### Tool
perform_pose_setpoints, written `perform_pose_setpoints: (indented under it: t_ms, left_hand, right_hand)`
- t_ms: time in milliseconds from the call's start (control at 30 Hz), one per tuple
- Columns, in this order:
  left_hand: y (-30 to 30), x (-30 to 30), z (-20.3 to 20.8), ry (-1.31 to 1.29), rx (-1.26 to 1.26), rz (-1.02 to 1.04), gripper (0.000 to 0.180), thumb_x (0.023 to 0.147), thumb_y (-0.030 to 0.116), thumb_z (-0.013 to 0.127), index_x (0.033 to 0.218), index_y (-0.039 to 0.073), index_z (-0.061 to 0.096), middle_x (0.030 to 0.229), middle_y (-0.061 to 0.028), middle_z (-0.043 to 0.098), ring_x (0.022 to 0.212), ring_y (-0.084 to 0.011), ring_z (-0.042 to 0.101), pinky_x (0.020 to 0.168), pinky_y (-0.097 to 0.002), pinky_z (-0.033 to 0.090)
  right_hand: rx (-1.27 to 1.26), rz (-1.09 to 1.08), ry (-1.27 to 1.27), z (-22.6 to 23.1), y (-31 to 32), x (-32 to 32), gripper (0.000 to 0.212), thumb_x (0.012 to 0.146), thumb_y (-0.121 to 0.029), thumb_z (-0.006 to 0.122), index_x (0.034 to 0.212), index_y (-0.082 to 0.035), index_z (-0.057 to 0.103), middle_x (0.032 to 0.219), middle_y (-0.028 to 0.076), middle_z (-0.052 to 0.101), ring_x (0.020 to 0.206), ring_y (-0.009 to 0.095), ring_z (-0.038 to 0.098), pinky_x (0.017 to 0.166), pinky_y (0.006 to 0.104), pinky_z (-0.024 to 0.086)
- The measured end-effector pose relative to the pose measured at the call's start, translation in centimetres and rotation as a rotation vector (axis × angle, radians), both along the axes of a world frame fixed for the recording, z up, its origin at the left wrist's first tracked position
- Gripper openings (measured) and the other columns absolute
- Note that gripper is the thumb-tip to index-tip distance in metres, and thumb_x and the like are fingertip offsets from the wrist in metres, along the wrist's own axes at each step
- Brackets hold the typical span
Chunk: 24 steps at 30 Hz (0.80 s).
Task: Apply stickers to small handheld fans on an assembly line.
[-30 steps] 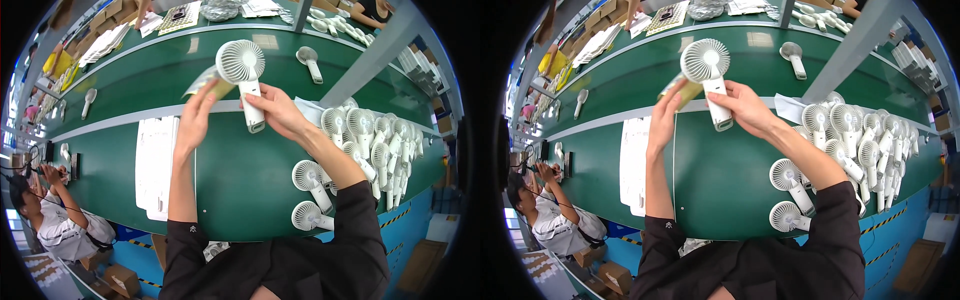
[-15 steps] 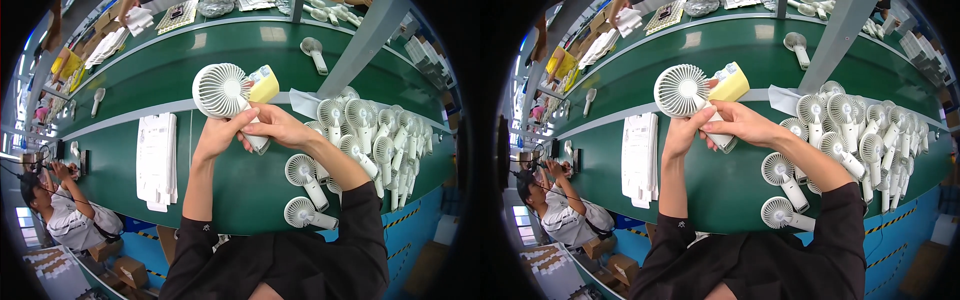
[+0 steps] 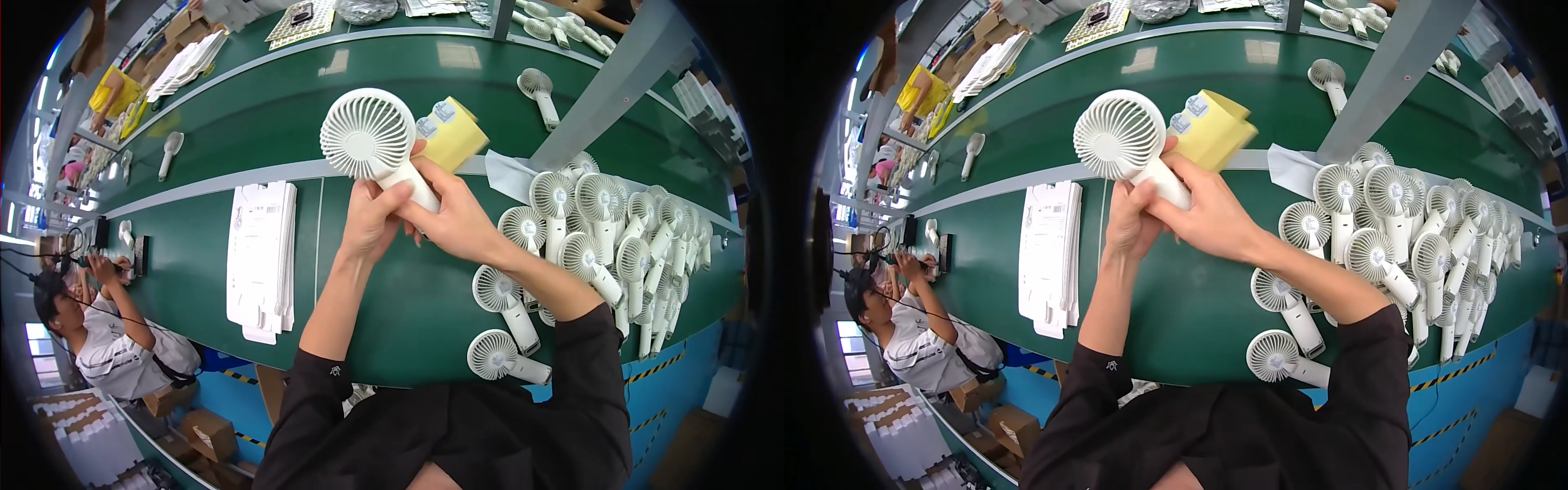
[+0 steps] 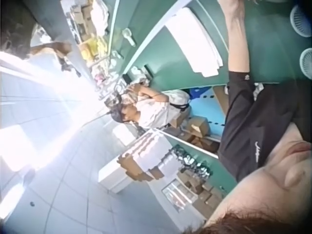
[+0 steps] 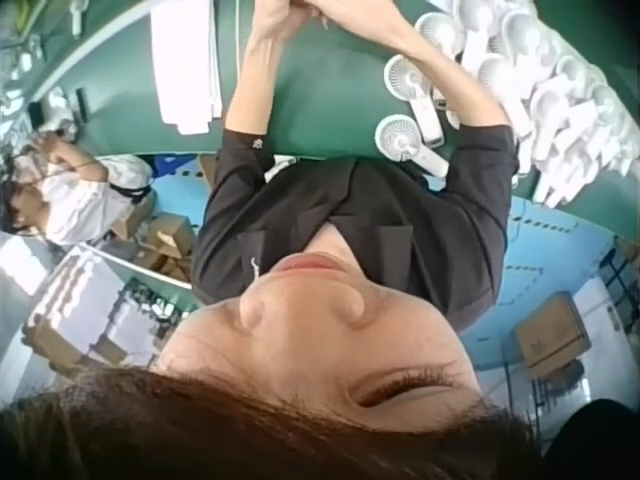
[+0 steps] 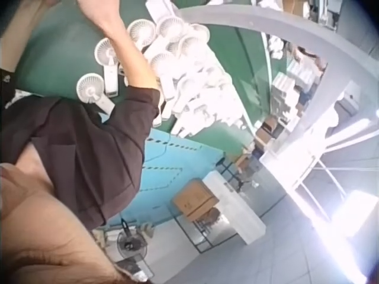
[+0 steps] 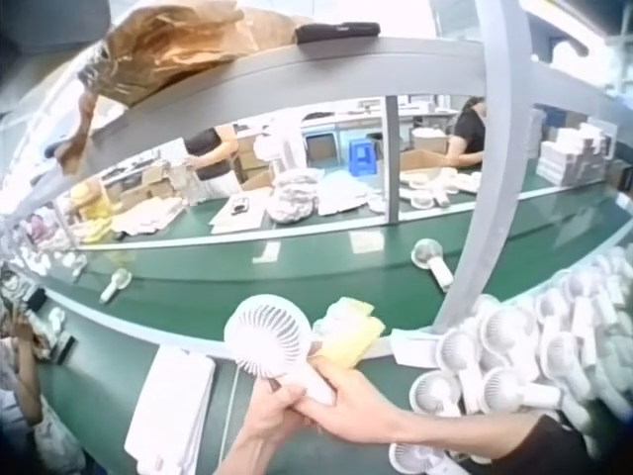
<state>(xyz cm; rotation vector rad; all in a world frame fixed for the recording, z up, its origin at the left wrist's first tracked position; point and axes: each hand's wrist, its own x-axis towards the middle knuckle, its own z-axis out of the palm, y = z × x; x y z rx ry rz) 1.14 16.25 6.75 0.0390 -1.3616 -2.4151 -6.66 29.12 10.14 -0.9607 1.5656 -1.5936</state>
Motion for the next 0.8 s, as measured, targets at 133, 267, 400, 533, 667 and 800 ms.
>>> perform_pose_setpoints:
  t_ms: [133,267,400,533,667,800]
  left_hand:
    - [0.1,0.5,0.8,-0.041,0.030,0.072,0.056,0.085,0.014,0.069,0.136,-0.003,0.053,0.123,-0.0145,0.064,0.088,-0.0194,0.068,0.060,-0.0318,0.058]
    - [0.3,0.8,1.1,-0.021,0.046,0.139,0.055,0.083,0.013,0.069,0.134,-0.002,0.054,0.125,-0.0142,0.064,0.107,-0.0210,0.064,0.087,-0.0361,0.056]
    - [-0.3,0.7,0.4,-0.030,0.044,0.053,0.056,0.082,0.013,0.071,0.132,-0.002,0.054,0.126,-0.0135,0.064,0.115,-0.0203,0.060,0.100,-0.0384,0.049]
    - [-0.9,1.1,-1.2,0.015,0.105,0.037,0.053,0.083,0.018,0.077,0.128,-0.001,0.056,0.118,-0.0096,0.065,0.108,-0.0175,0.062,0.093,-0.0353,0.053]
    - [-0.7,1.1,-1.5,0.097,0.209,0.050,0.053,0.084,0.022,0.079,0.127,0.000,0.056,0.114,-0.0071,0.064,0.104,-0.0162,0.064,0.089,-0.0339,0.054]
    - [0.0,1.2,-0.2,0.096,0.188,0.107,0.054,0.088,0.027,0.075,0.129,0.000,0.054,0.115,-0.0073,0.064,0.103,-0.0159,0.064,0.089,-0.0335,0.053]
  right_hand:
    - [-0.032,0.010,0.057,-0.5,-0.7,0.7,0.042,0.097,-0.017,0.063,0.132,0.001,0.047,0.089,0.009,0.067,0.069,0.014,0.066,0.058,0.0286,0.050]
    - [-0.134,-0.094,0.266,-1.2,-0.8,2.1,0.044,0.097,-0.014,0.060,0.134,0.003,0.044,0.087,0.014,0.068,0.068,0.019,0.067,0.060,0.0322,0.050]
    - [-0.146,-0.148,0.285,-1.2,-1.0,2.3,0.040,0.096,-0.013,0.060,0.129,0.005,0.046,0.088,0.016,0.068,0.071,0.022,0.069,0.062,0.0342,0.051]
    - [-0.158,-0.190,0.351,-1.2,-0.6,2.8,0.035,0.096,-0.012,0.061,0.124,0.006,0.049,0.090,0.017,0.069,0.073,0.024,0.068,0.063,0.0345,0.051]
    - [-0.130,-0.177,0.306,-0.6,-0.5,3.1,0.033,0.095,-0.011,0.062,0.121,0.006,0.049,0.093,0.019,0.069,0.076,0.027,0.070,0.065,0.0350,0.052]
    - [-0.182,-0.265,0.359,-2.0,-1.1,4.4,0.034,0.096,-0.012,0.062,0.120,0.006,0.048,0.095,0.021,0.069,0.081,0.031,0.072,0.067,0.0377,0.054]
